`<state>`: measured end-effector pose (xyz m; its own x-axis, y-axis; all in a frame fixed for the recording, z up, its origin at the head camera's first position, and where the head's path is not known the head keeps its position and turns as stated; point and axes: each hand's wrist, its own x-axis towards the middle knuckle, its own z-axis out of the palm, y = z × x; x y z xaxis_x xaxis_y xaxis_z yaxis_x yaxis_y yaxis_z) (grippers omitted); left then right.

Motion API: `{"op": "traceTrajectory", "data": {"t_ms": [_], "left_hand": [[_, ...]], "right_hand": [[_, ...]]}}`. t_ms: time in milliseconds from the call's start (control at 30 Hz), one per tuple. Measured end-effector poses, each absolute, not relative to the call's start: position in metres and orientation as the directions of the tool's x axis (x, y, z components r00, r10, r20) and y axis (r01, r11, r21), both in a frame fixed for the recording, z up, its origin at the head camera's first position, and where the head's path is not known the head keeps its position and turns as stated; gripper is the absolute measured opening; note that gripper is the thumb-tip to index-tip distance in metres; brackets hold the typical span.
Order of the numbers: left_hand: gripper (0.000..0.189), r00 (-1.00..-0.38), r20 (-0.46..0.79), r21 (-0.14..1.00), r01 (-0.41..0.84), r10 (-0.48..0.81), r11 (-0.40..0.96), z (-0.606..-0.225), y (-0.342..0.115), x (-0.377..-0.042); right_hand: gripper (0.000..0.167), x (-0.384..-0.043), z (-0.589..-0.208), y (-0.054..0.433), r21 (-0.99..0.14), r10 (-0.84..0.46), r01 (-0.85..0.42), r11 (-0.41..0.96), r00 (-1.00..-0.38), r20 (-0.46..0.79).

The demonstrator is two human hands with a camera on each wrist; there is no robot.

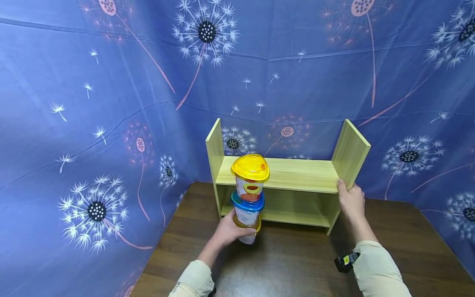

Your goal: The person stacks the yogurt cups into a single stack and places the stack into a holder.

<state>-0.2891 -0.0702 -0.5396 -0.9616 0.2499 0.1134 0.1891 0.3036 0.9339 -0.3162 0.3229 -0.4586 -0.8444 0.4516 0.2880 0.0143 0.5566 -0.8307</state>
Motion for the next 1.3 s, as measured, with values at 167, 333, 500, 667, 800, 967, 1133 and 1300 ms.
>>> {"op": "traceTrajectory", "data": {"t_ms": [167, 333, 500, 667, 800, 967, 1133, 1300], "left_hand": [[0.072, -0.954, 0.129, 0.938, 0.205, 0.270, 0.278, -0.525, -0.064, -0.285], [0.070, -0.947, 0.120, 0.926, 0.216, 0.299, 0.309, -0.504, -0.055, -0.282], [0.069, -0.939, 0.114, 0.913, 0.228, 0.326, 0.337, -0.484, -0.048, -0.280], [0.068, -0.935, 0.117, 0.903, 0.240, 0.336, 0.356, -0.468, -0.040, -0.279], [0.067, -0.927, 0.132, 0.894, 0.264, 0.352, 0.363, -0.451, -0.032, -0.279], [0.064, -0.916, 0.139, 0.887, 0.284, 0.375, 0.364, -0.429, -0.020, -0.279], [0.061, -0.909, 0.155, 0.879, 0.306, 0.387, 0.365, -0.416, -0.012, -0.283], [0.062, -0.900, 0.173, 0.876, 0.327, 0.401, 0.355, -0.405, -0.009, -0.285]], "right_hand": [[0.050, -0.316, -0.457, 0.325, -0.833, 0.451, 0.022, 0.553, -0.848, 0.277], [0.051, -0.316, -0.454, 0.326, -0.834, 0.452, 0.021, 0.552, -0.848, 0.278], [0.049, -0.316, -0.452, 0.326, -0.832, 0.447, 0.008, 0.554, -0.847, 0.289], [0.051, -0.316, -0.452, 0.327, -0.830, 0.446, 0.018, 0.558, -0.849, 0.282], [0.052, -0.316, -0.452, 0.328, -0.829, 0.449, 0.025, 0.558, -0.850, 0.276], [0.053, -0.315, -0.453, 0.331, -0.836, 0.449, 0.029, 0.548, -0.854, 0.264], [0.052, -0.315, -0.459, 0.331, -0.832, 0.447, 0.024, 0.554, -0.852, 0.273], [0.049, -0.314, -0.461, 0.326, -0.824, 0.437, 0.008, 0.566, -0.851, 0.292]]}}
